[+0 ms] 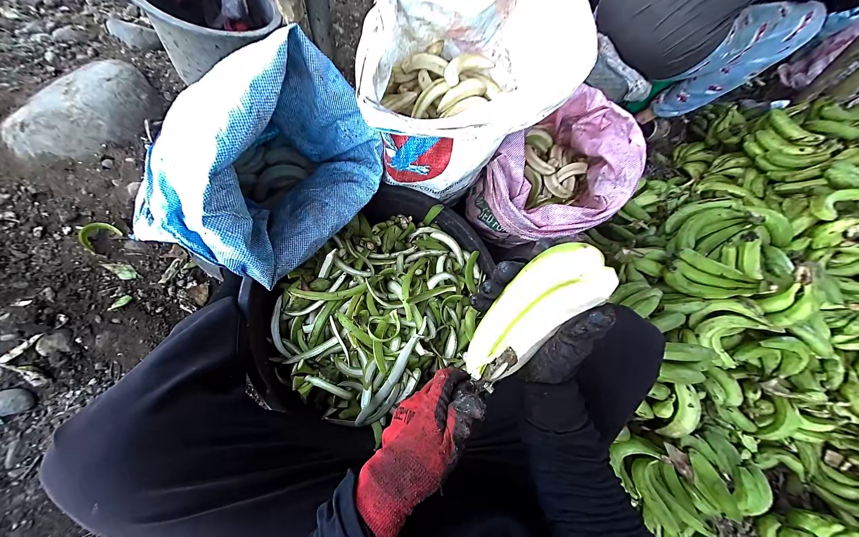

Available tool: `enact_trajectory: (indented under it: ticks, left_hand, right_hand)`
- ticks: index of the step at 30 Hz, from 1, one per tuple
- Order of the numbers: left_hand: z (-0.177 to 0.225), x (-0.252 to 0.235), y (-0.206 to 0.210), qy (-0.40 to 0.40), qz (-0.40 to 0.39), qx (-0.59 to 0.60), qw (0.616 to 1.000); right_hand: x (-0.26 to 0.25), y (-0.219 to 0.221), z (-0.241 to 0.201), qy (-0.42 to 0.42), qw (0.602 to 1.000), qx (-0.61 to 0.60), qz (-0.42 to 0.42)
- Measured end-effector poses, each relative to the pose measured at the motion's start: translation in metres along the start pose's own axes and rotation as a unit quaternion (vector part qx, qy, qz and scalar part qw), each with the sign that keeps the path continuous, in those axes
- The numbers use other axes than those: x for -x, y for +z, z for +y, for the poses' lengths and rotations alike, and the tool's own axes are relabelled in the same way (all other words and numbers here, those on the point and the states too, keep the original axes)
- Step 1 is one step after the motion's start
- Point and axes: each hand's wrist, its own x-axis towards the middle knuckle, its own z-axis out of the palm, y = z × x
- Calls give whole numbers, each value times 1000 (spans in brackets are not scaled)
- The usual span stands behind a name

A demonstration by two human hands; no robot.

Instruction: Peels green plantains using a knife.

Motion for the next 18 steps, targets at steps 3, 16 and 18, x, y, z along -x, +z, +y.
enact_trajectory:
  ticks: [3, 16, 18]
  left_hand:
    - [2, -1, 4, -40, 6, 25, 999]
    - [4, -14, -23, -41, -62, -92, 993]
    - [6, -15, -31, -45, -75, -119, 989]
  right_hand:
    - [2, 0, 3, -16, 999, 46, 17]
    - [2, -7, 1, 8, 981, 182, 63]
    - [3, -9, 1, 26, 978, 196, 66]
